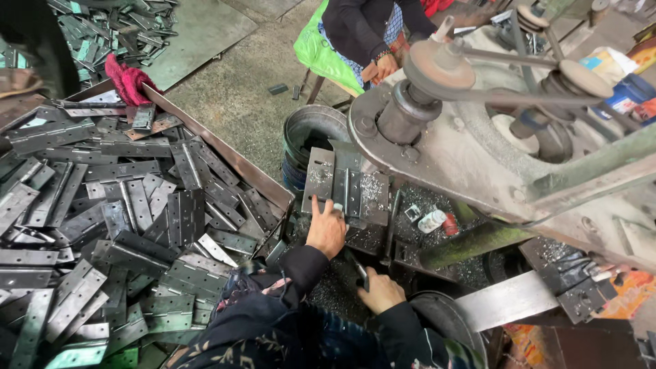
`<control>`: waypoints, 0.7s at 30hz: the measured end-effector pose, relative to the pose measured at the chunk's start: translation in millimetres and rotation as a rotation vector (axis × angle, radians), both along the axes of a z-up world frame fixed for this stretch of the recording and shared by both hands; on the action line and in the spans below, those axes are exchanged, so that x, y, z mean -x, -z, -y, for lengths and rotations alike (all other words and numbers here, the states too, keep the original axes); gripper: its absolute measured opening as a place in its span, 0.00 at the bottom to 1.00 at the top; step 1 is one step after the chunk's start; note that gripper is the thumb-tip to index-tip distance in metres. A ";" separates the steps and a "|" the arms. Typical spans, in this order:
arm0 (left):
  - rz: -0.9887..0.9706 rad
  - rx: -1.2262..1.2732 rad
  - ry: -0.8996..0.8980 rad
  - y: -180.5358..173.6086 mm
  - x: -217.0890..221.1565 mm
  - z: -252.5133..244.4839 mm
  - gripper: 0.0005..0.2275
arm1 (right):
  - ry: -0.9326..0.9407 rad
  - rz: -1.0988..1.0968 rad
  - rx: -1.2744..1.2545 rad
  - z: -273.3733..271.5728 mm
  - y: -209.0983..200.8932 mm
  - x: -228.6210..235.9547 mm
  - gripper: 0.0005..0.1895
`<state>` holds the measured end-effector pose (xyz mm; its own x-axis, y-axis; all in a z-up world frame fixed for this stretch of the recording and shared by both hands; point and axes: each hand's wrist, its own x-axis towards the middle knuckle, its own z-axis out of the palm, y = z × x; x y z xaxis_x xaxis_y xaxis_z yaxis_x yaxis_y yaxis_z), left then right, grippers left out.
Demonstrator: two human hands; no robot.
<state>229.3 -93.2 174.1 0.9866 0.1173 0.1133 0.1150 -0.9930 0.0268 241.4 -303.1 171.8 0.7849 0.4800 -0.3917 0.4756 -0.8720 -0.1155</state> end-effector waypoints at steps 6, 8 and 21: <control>0.062 0.021 0.088 5.8 31.5 8.7 0.14 | 0.008 0.016 -0.019 0.4 -0.9 4.2 0.27; 0.245 -0.095 0.081 10.5 31.1 9.9 0.15 | 0.008 0.022 -0.020 1.6 -1.0 5.9 0.27; 0.701 0.184 0.096 -14.3 33.5 -7.9 0.13 | 0.018 -0.010 -0.072 8.2 2.0 1.8 0.29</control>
<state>195.8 -85.3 188.4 0.6966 0.1119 0.7087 -0.0777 -0.9702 0.2296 239.6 -311.3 169.8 0.7898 0.4932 -0.3648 0.4586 -0.8696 -0.1829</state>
